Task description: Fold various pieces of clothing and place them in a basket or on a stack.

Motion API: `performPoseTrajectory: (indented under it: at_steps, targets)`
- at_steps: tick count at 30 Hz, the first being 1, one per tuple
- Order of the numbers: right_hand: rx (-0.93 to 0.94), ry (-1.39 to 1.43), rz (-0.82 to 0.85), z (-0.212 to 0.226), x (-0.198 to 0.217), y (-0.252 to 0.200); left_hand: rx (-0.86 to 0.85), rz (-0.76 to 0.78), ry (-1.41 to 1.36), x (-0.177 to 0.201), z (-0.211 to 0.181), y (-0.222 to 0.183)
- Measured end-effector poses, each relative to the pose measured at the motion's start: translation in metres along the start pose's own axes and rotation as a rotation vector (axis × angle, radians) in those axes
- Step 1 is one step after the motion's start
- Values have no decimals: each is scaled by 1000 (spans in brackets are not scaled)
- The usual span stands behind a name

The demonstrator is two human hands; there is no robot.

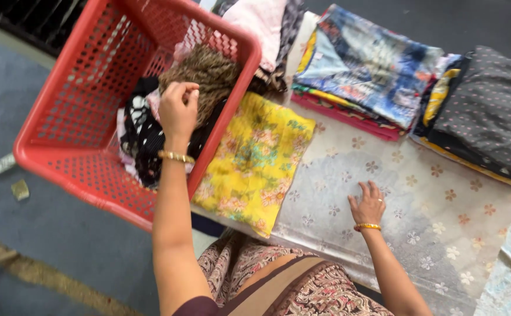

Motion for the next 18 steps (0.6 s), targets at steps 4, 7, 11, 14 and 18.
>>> performPoseTrajectory:
  at_steps: [4, 7, 11, 14, 18]
  targets:
    - [-33, -19, -2, -26, -8, -19, -53, 202, 153, -83, 45, 42]
    - [-34, -12, 22, -31, -8, -29, -162, 222, 382, -135, 65, 58]
    - [-33, 53, 72, -37, -2, -39, -168, 114, 626, -138, 67, 75]
    - [-4, 110, 83, -43, -1, -54, -70, -112, 317, -94, 36, 83]
    - [57, 188, 102, -44, 11, -57, 272, -202, -903, -64, -19, 79]
Point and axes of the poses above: each hand's wrist, its own y-axis towards the middle knuckle, its own x-axis out of the back of the hand, z = x × y, the point moved 6 cm from there along y, towards the middle knuckle, and after that the axes turned 3 degrees about -x, right-handed, at the moved point
